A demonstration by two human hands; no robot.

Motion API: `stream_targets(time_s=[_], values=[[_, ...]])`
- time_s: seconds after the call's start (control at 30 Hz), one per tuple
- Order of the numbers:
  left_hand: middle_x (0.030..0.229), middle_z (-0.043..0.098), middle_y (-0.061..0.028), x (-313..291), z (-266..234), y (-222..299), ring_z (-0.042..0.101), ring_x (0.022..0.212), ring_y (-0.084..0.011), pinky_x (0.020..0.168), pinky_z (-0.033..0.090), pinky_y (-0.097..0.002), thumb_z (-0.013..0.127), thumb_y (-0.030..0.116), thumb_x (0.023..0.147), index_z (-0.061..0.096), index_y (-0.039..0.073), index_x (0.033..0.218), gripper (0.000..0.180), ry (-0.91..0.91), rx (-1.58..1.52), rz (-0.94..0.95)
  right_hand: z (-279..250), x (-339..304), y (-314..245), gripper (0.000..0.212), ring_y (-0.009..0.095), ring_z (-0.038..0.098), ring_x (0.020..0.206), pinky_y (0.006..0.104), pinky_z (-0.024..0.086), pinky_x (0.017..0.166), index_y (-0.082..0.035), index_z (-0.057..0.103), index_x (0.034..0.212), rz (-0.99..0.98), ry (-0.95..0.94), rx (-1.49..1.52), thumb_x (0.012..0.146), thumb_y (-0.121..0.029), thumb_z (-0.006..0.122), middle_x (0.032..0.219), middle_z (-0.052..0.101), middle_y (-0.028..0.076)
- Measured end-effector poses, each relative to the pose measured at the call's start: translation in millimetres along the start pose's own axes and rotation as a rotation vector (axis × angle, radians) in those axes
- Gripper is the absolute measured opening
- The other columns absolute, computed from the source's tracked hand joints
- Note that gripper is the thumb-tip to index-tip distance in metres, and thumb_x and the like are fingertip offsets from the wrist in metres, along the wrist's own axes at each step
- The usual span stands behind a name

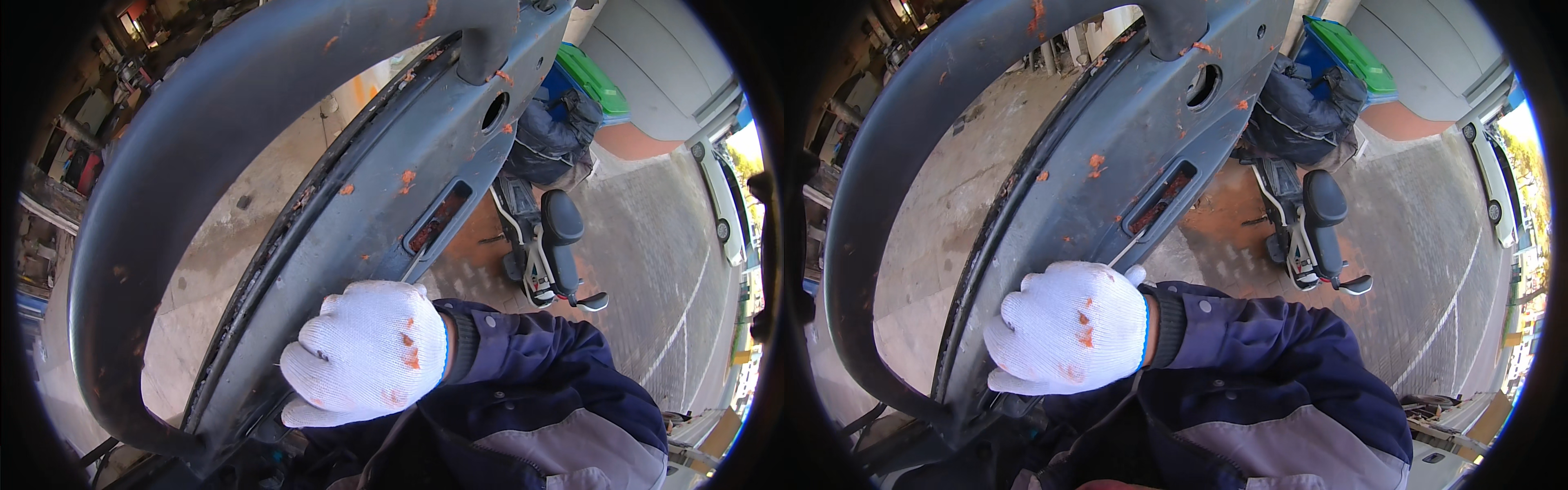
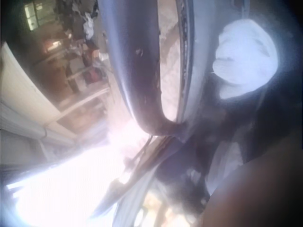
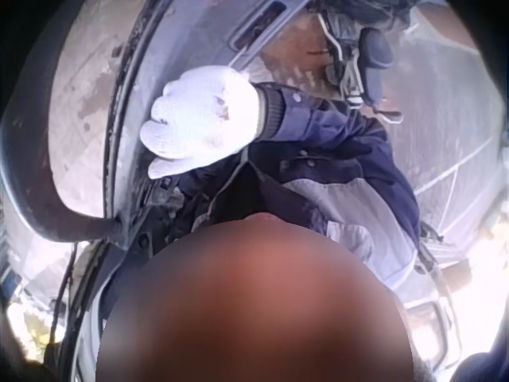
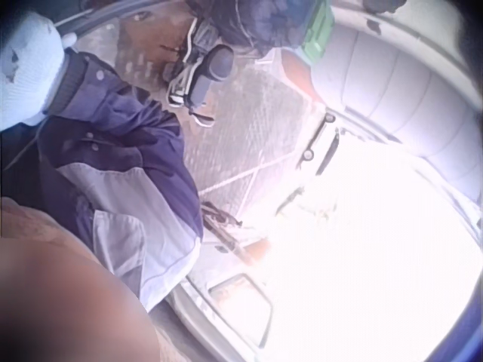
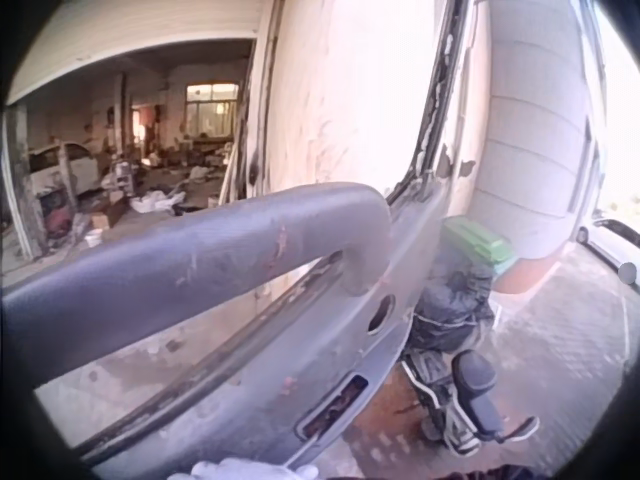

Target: The person removes the interior door panel of a white van using a cordless drill and a screwdriver. They unscrew fasteners, pry the panel away from the door frame, and detach it to expose the internal door structure.

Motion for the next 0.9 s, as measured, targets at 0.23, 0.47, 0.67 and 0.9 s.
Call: stream_targets(time_s=[0.23,0.47,0.67,0.9], values=[[0.144,0.069,-0.0203,-2,3,-3,0.072,0.123,-0.0376,0.109,0.058,-0.0474,0.074,0.018,0.1,0.074,-0.001,0.13,0.036,-0.005,0.006,-0.007,-16,0,6,0.045,0.025,0.064,0.061,0.0372,0.05,0.056,-0.014,0.069,0.085,0.045,0.03,0.071,0.094,-0.057,0.079,0.071,0.059,0.003],[0.141,0.069,-0.0224,-1,3,-2,0.072,0.121,-0.0408,0.107,0.058,-0.0493,0.077,0.015,0.094,0.074,-0.002,0.127,0.038,-0.114,0.0,-0.075,-133,-44,74,0.054,0.02,0.061,0.064,0.0346,0.05,0.054,-0.003,0.07,0.111,0.241,0.574,0.562,0.108,-0.057,0.063,0.083,0.063,0.007],[0.128,0.069,-0.0274,8,-17,13,0.072,0.105,-0.046,0.092,0.06,-0.0507,0.08,0.007,0.079,0.073,-0.006,0.113,0.038,0.095,-0.022,0.061,-173,-61,129,0.062,0.017,0.054,0.065,0.0333,0.047,0.053,0.003,0.07,0.125,0.137,0.838,0.766,0.121,-0.054,0.046,0.091,0.064,0.011],[0.135,0.069,-0.0282,7,-11,12,0.072,0.112,-0.0455,0.099,0.059,-0.0508,0.082,0.009,0.08,0.074,-0.006,0.118,0.042,0.033,0.002,0.027,-161,-75,169,0.053,0.017,0.056,0.063,0.0327,0.047,0.053,-0.005,0.071,0.118,0.331,0.954,0.904,0.118,-0.056,0.055,0.088,0.066,0.008]])
Point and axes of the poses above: each hand's wrist, its own x-axis towards the middle knuckle, its own z-axis out of the palm, y = z × x, the point moved 10 cm from there along x, towards the middle knuckle
